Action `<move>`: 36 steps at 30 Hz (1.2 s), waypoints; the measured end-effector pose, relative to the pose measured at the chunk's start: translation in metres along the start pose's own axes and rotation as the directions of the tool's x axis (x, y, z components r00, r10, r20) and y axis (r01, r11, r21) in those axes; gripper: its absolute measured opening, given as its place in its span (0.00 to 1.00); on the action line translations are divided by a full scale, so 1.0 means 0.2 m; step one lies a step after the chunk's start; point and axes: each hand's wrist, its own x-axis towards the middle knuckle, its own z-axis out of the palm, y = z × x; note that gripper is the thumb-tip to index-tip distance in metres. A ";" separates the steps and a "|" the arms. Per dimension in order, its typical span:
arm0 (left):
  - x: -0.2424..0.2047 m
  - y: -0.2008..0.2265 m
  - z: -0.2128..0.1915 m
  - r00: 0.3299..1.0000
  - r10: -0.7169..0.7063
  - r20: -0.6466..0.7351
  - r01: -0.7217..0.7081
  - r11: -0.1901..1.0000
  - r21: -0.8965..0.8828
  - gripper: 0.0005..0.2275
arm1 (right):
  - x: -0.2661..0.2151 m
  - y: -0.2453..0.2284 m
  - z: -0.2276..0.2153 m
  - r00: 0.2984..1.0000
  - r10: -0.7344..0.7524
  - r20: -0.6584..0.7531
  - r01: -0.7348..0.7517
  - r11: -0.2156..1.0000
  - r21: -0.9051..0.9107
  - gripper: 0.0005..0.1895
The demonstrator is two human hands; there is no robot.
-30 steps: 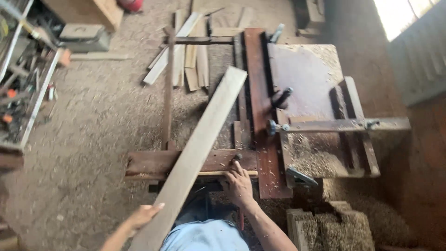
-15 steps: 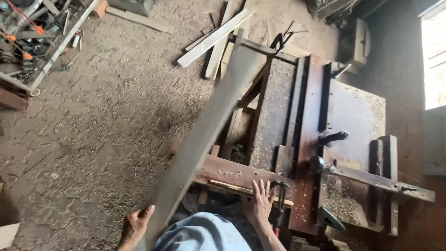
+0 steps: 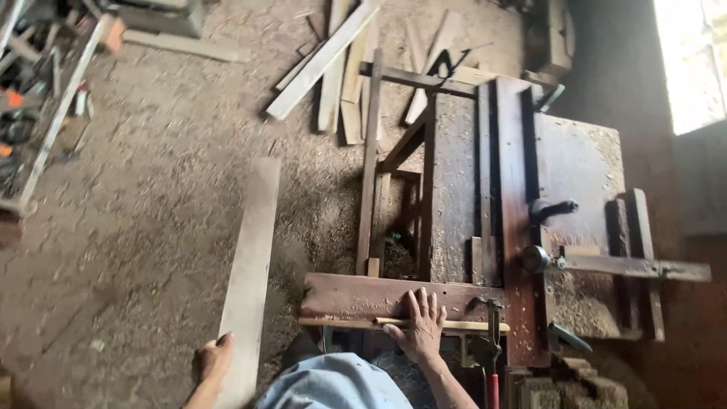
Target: Planing and shaping the edges of wooden boards using a stationary woodworking machine.
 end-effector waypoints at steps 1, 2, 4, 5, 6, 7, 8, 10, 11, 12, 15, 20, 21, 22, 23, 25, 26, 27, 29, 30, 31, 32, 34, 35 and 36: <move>0.08 0.09 -0.01 0.999 0.046 -0.001 -0.046 0.998 -0.043 0.28 | -0.01 -0.03 -0.02 1.000 0.022 0.018 -0.022 1.000 -0.001 0.58; 0.15 0.18 -0.01 0.996 0.091 -0.002 -0.091 0.992 -0.090 0.28 | -0.01 -0.05 -0.05 0.999 0.042 0.035 -0.042 0.999 -0.003 0.58; 0.30 0.51 -0.13 0.964 0.262 -0.047 -0.266 0.947 -0.182 0.24 | -0.02 -0.08 -0.06 0.997 0.078 0.022 -0.079 0.997 0.021 0.60; 0.36 0.67 -0.18 0.913 0.394 -0.107 -0.408 0.870 -0.278 0.22 | -0.03 -0.09 -0.06 0.996 0.089 0.020 -0.090 0.995 0.039 0.61; 0.25 1.04 -0.38 0.906 0.413 -0.097 -0.423 0.865 -0.269 0.22 | -0.02 -0.08 -0.06 0.994 0.112 0.015 -0.113 0.993 0.042 0.61; 0.08 1.35 -0.63 0.911 0.407 0.065 -0.355 0.855 -0.379 0.30 | -0.02 -0.06 -0.05 0.994 0.109 0.005 -0.110 0.993 0.052 0.61; -0.14 1.54 -0.96 0.889 0.398 0.225 -0.261 0.846 -0.465 0.41 | -0.03 -0.07 -0.03 0.995 0.103 0.000 -0.103 0.992 0.068 0.62; 0.00 1.84 -1.04 0.892 0.408 0.194 -0.266 0.821 -0.506 0.45 | -0.04 -0.10 -0.02 0.993 0.114 0.003 -0.114 0.991 0.072 0.62; 0.06 1.99 -1.07 0.899 0.409 0.156 -0.261 0.786 -0.560 0.48 | -0.05 -0.12 -0.02 0.994 0.107 0.004 -0.107 0.992 0.066 0.61; 0.27 2.04 -0.95 0.891 0.424 0.162 -0.270 0.782 -0.561 0.48 | -0.04 -0.12 -0.06 0.993 0.121 -0.006 -0.120 0.991 0.062 0.61; 0.61 2.08 -0.65 0.801 0.551 -0.233 -0.595 0.776 -0.210 0.40 | -0.01 -0.09 -0.10 0.991 0.135 0.016 -0.136 0.990 0.042 0.62; 0.83 1.37 0.13 0.569 0.808 -0.151 -0.821 0.568 -0.054 0.38 | -0.09 -0.09 0.08 0.985 0.115 -0.127 -0.100 0.987 0.122 0.58; 0.74 1.12 0.24 0.560 0.818 -0.131 -0.828 0.560 -0.036 0.38 | -0.11 -0.09 0.09 0.983 0.140 -0.119 -0.123 0.982 0.140 0.58; 0.63 0.86 0.32 0.672 0.730 0.126 -0.741 0.665 0.094 0.34 | -0.10 -0.09 0.09 0.984 0.120 -0.135 -0.101 0.985 0.137 0.58; 0.52 0.57 0.38 0.752 0.559 0.350 -0.651 0.716 0.253 0.31 | -0.08 -0.09 0.08 0.984 0.099 -0.151 -0.079 0.988 0.134 0.57; 0.33 0.12 0.47 0.746 0.550 0.375 -0.658 0.696 0.289 0.30 | -0.08 -0.10 0.09 0.982 0.086 -0.168 -0.059 0.986 0.156 0.57; 0.22 -0.06 0.50 0.734 0.548 0.401 -0.671 0.673 0.310 0.30 | -0.10 -0.09 0.09 0.979 0.072 -0.193 -0.040 0.986 0.164 0.56; 0.14 -0.17 0.47 0.722 0.544 0.427 -0.685 0.649 0.331 0.29 | -0.08 -0.11 0.06 0.978 0.097 -0.183 -0.064 0.983 0.174 0.56; -0.03 -0.37 0.45 0.669 0.540 0.511 -0.738 0.563 0.371 0.29 | -0.10 -0.10 0.02 0.970 0.040 -0.239 0.012 0.977 0.213 0.56; -0.05 -0.42 0.39 0.631 0.530 0.566 -0.772 0.498 0.394 0.28 | -0.11 -0.11 0.02 0.967 0.115 -0.226 -0.062 0.971 0.231 0.56; -0.09 -0.48 0.34 0.592 0.515 0.620 -0.804 0.430 0.411 0.28 | -0.12 -0.09 0.03 0.967 0.068 -0.245 -0.009 0.972 0.234 0.55; -0.11 -0.53 0.29 0.559 0.498 0.663 -0.829 0.363 0.426 0.28 | -0.11 -0.07 0.04 0.962 0.014 -0.272 0.053 0.970 0.237 0.55; -0.09 -0.56 0.22 0.505 0.461 0.730 -0.863 0.241 0.445 0.27 | -0.13 -0.05 0.07 0.971 0.031 -0.235 0.035 0.962 0.270 0.54; -0.09 -0.58 0.19 0.485 0.444 0.754 -0.873 0.187 0.451 0.27 | -0.11 -0.03 0.07 0.978 -0.021 -0.206 0.080 0.956 0.283 0.54; -0.09 -0.57 0.20 0.473 0.431 0.769 -0.877 0.147 0.457 0.26 | -0.14 -0.02 0.04 0.978 0.006 -0.210 0.058 0.953 0.297 0.54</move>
